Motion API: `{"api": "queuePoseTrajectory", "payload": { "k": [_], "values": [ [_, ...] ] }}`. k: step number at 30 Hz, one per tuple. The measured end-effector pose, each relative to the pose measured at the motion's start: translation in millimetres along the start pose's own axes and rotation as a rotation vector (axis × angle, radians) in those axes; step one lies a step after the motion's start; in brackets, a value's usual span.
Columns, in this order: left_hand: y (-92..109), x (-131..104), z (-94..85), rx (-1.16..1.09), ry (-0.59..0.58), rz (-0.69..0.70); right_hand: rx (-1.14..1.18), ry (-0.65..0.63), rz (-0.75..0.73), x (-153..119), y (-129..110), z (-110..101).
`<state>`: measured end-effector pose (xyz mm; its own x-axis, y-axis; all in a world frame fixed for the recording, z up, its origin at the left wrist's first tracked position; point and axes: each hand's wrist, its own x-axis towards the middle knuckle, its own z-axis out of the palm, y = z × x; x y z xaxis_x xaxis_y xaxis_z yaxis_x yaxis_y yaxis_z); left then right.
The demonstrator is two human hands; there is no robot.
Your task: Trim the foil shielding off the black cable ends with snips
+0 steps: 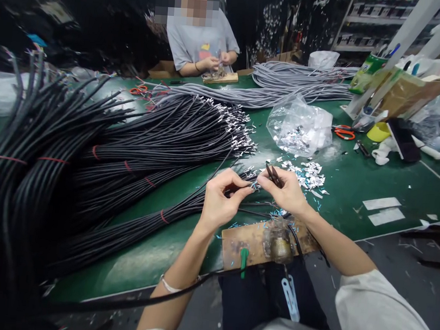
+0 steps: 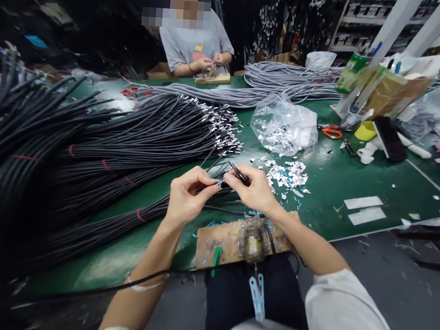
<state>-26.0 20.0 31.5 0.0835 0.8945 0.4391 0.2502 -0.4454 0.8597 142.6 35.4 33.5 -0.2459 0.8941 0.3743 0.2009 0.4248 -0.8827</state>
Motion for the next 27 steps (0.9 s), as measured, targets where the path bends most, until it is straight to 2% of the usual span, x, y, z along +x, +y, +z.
{"api": "queuePoseTrajectory", "payload": {
  "k": [6, 9, 12, 13, 15, 18, 20, 22, 23, 24, 27],
  "values": [
    [1, 0, 0.0, 0.016, -0.023, -0.016, -0.082, 0.034, -0.146, -3, -3, 1],
    [-1, 1, -0.9, 0.030, -0.080, -0.062, 0.061, 0.028, -0.053, -1, 2, 5],
    [-4, 2, -1.6, 0.053, -0.154, -0.085, 0.326, -0.121, 0.138, 1, 8, 9],
    [-5, 2, -1.3, 0.045, -0.178, -0.105, 0.357, -0.161, 0.146, 1, 8, 10],
    [-6, 1, 0.2, 0.023, -0.213, -0.170, 0.243, -0.157, 0.034, 2, 8, 8],
    [-5, -2, 2.8, 0.019, -0.215, -0.226, -0.130, 0.030, -0.202, 5, 8, -2],
    [-4, -2, 3.4, 0.018, -0.202, -0.220, -0.255, 0.221, -0.199, 8, 10, -12],
    [-3, -2, 3.0, -0.007, -0.179, -0.223, -0.242, 0.436, -0.120, 9, 11, -20],
    [-3, -2, 2.7, -0.029, -0.168, -0.234, -0.210, 0.486, -0.091, 9, 11, -22],
    [-4, -2, 2.3, -0.054, -0.159, -0.249, -0.176, 0.445, -0.100, 9, 10, -23],
    [-6, -2, 1.3, -0.102, -0.172, -0.282, -0.148, 0.127, -0.250, 5, 6, -17]
  ]
}}
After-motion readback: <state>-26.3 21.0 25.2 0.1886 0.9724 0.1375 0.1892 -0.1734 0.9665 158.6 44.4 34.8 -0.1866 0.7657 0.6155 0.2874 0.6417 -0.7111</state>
